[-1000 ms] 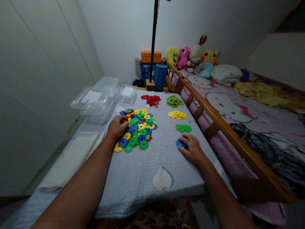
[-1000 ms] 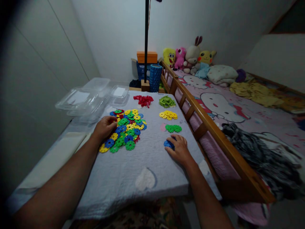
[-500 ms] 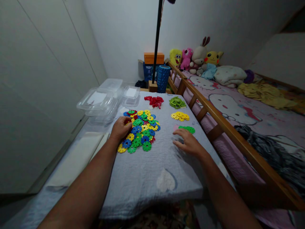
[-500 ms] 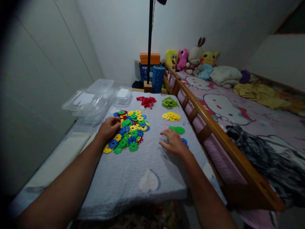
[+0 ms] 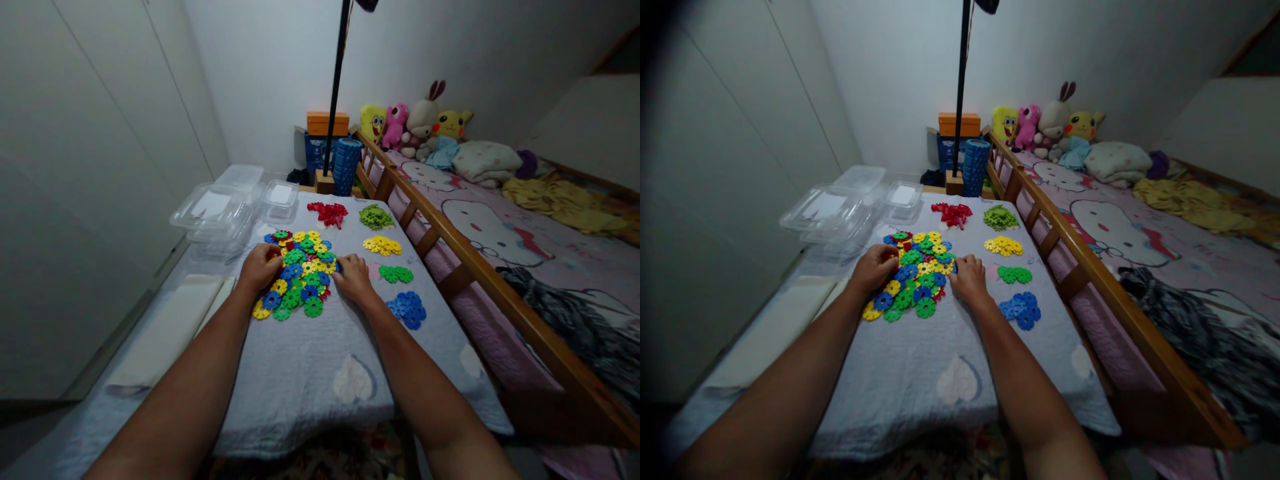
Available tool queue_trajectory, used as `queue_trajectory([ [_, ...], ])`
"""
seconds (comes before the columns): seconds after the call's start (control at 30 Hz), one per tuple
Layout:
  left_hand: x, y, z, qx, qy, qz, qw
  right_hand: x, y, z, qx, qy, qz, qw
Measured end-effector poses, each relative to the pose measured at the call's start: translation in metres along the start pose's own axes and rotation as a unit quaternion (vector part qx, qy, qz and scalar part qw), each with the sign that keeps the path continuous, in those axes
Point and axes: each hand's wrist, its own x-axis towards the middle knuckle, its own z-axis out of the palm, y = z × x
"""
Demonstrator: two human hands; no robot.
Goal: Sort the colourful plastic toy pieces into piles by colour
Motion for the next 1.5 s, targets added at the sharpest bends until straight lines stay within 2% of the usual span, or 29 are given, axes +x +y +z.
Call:
queue_trajectory([
  [0.1,0.0,0.002,-0.001,-0.002,-0.001,0.0,1.0,-0.001,0.005,0.003,0.034,0.022,0.0,0.999],
  [0.2,-0.001,0.003,-0.001,-0.004,-0.002,-0.002,1.0,-0.001,0.01,0.003,0.111,0.037,-0.004,0.993],
  [0.3,-0.001,0.003,-0.002,-0.004,0.0,-0.003,1.0,-0.002,0.013,0.002,0.22,0.043,-0.004,0.975],
  [0.4,-0.001,0.003,-0.002,-0.003,0.0,-0.004,1.0,-0.004,0.014,-0.003,0.276,0.063,0.012,0.959],
  [0.53,0.0,0.001,-0.001,0.002,-0.001,-0.004,1.0,-0.006,0.021,-0.02,0.309,0.081,0.024,0.947],
  [0.63,0.0,0.0,0.0,0.006,0.001,-0.003,1.0,-0.011,0.037,-0.041,0.326,0.069,0.013,0.943],
  [0.8,0.001,-0.002,0.002,0.012,0.0,-0.005,1.0,-0.038,0.067,-0.077,0.314,0.015,0.02,0.949],
  [0.93,0.002,-0.003,0.002,0.016,-0.001,-0.009,1.0,-0.066,0.085,-0.09,0.293,-0.018,0.051,0.955],
  [1.1,0.002,-0.003,0.002,0.016,0.0,-0.011,1.0,-0.092,0.099,-0.095,0.302,-0.037,0.083,0.949],
  [1.23,0.002,-0.002,0.001,0.011,0.001,-0.009,1.0,-0.101,0.105,-0.098,0.286,-0.058,0.073,0.954],
  [1.5,0.001,0.0,0.0,0.014,-0.003,-0.01,1.0,-0.1,0.115,-0.086,0.108,-0.017,0.027,0.994],
])
